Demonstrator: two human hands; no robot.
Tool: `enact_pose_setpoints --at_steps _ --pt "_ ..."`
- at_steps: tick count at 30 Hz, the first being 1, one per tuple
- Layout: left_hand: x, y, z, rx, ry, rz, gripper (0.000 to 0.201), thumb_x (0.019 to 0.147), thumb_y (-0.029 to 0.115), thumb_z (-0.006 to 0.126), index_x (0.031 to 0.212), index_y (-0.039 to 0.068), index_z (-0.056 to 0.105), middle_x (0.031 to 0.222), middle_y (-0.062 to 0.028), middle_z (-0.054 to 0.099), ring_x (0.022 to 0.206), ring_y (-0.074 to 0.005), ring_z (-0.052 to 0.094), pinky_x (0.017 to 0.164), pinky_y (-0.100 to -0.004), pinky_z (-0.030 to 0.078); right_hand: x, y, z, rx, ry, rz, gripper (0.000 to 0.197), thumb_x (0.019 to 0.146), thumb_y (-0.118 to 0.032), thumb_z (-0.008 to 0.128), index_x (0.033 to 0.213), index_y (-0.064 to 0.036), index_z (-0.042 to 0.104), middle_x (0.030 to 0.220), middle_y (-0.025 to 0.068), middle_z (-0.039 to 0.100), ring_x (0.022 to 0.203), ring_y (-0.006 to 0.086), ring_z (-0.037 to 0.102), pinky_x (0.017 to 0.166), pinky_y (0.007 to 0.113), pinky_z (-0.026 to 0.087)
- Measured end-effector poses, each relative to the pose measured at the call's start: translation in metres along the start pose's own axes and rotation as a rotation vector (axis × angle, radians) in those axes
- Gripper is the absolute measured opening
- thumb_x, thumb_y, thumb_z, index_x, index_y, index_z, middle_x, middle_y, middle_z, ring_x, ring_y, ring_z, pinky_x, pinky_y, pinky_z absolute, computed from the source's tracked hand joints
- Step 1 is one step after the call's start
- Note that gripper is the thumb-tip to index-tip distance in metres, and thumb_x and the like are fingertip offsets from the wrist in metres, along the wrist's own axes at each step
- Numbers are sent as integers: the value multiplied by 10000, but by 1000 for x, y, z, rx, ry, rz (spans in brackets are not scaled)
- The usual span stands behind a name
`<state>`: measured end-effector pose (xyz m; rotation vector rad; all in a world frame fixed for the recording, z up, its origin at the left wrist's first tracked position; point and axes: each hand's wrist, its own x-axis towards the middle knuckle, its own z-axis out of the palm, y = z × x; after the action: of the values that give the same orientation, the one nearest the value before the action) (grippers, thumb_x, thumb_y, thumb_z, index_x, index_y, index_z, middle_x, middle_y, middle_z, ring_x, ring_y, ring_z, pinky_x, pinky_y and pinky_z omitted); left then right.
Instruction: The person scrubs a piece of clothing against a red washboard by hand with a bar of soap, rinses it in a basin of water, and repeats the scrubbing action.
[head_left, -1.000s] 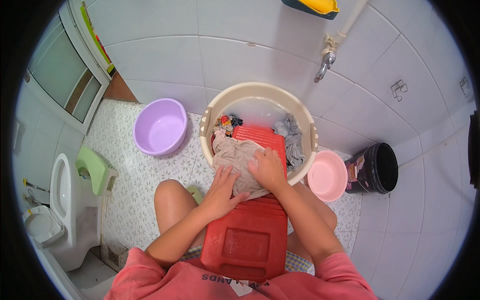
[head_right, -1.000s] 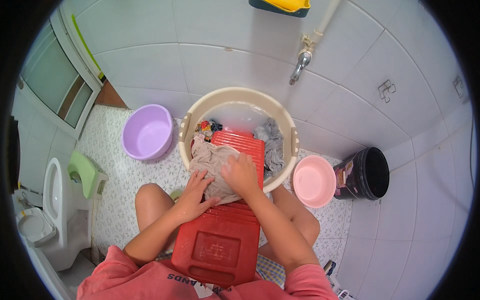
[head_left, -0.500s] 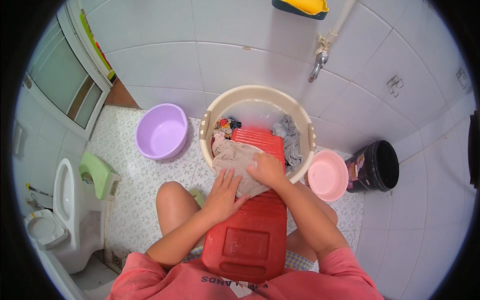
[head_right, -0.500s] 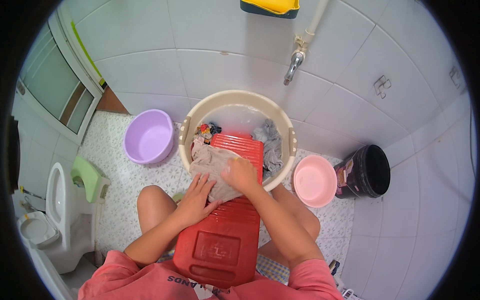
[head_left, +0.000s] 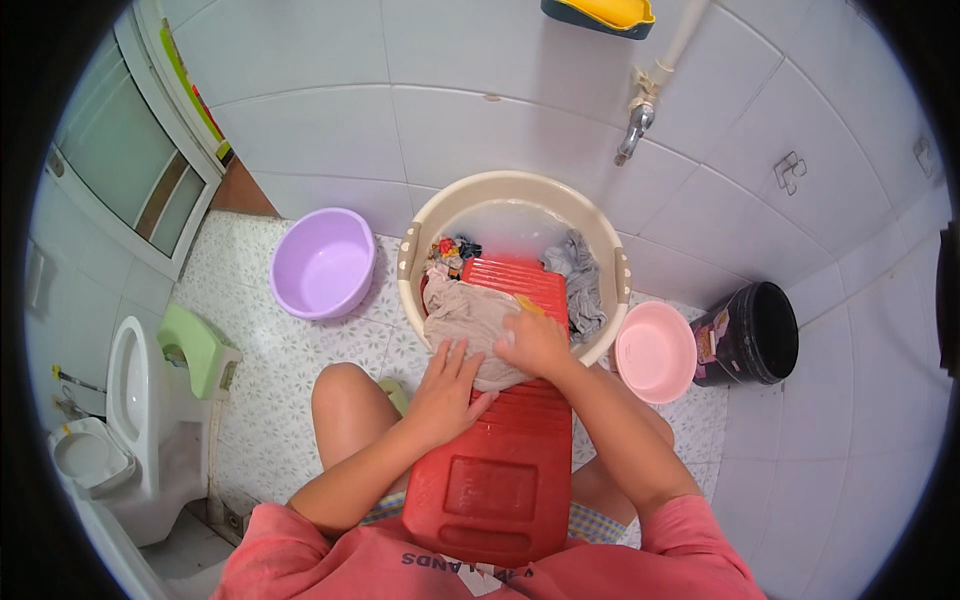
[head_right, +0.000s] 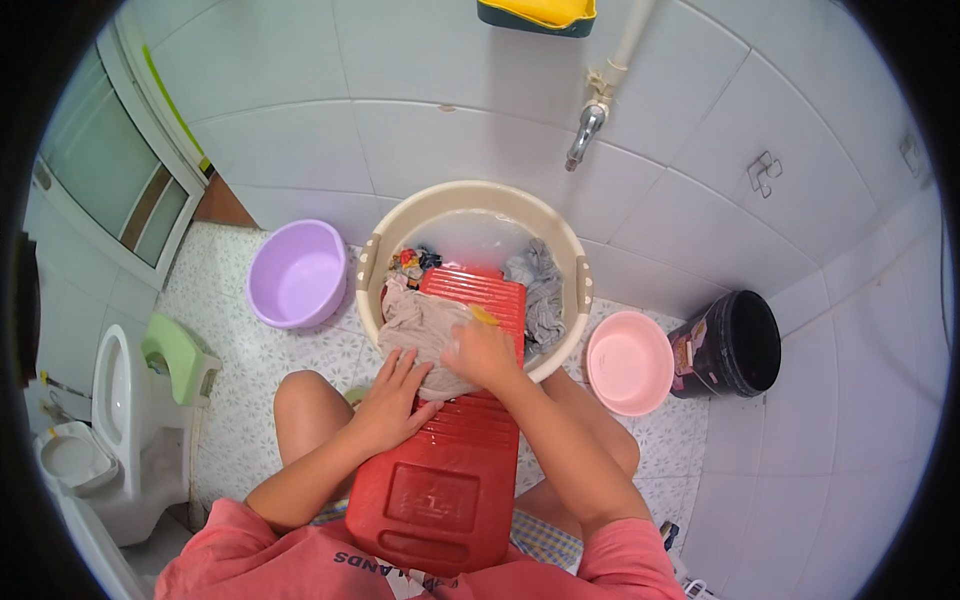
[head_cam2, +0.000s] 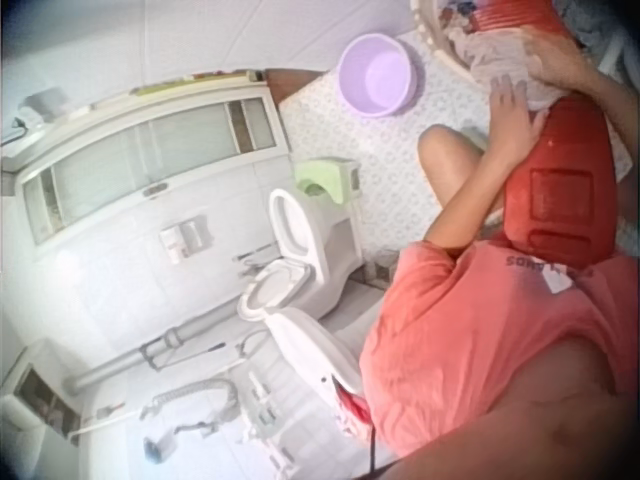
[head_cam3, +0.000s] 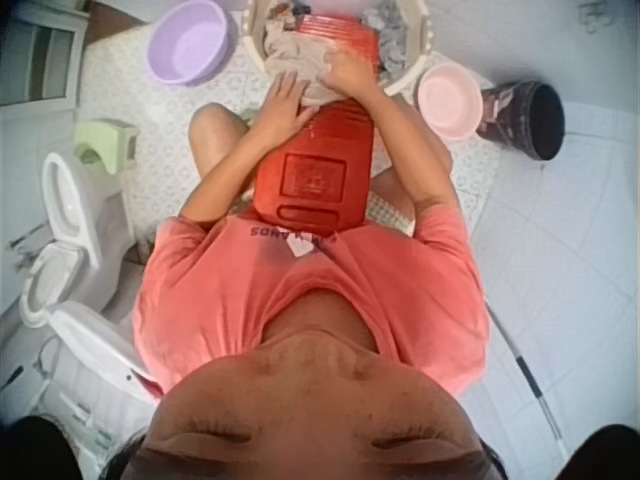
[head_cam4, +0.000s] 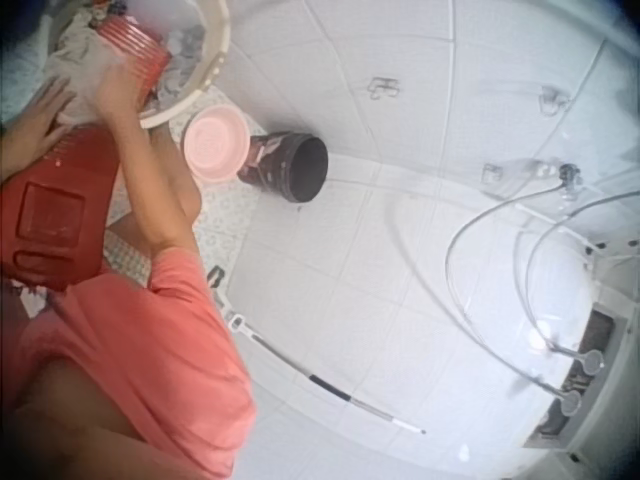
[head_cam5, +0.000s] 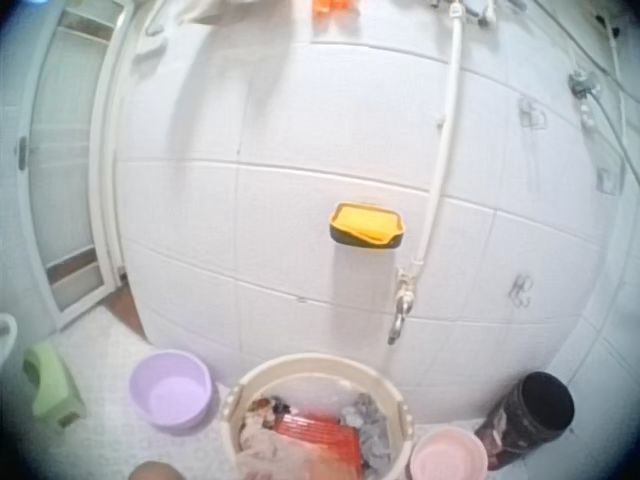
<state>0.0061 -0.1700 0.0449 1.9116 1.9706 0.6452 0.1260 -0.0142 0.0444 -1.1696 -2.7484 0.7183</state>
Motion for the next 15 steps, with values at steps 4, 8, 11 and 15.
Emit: enact_pose_setpoints --at_steps 4,8,11,15 --pt "3 6 -3 8 -26 18 561 841 327 606 1271 -1 456 1368 -295 336 1288 -470 267 1075 -472 253 -25 7 -3 82 126 -163 261 666 -296 623 783 -63 625 769 199 622 753 409 599 678 486 484" --pt "9 -2 -16 -106 -24 8 429 826 276 626 1158 14 557 1286 -235 468 1248 -425 359 1038 -453 316 -23 39 -22 431 -20 -38 198 748 -251 616 797 -61 642 715 108 630 701 228 615 614 350 474" --pt "65 -5 -47 -78 -193 -212 254 802 189 630 978 7 644 1096 -205 598 1056 -360 538 934 -414 412 -33 72 -26 978 97 241 159 814 -195 589 798 -43 632 736 47 621 702 125 575 626 269 448" --pt "172 -23 17 -274 98 226 277 798 142 588 1045 16 583 1142 -214 567 1029 -362 548 921 -415 418 -41 75 -24 1288 340 399 161 852 -147 559 791 -15 630 780 25 629 707 105 567 662 237 437"
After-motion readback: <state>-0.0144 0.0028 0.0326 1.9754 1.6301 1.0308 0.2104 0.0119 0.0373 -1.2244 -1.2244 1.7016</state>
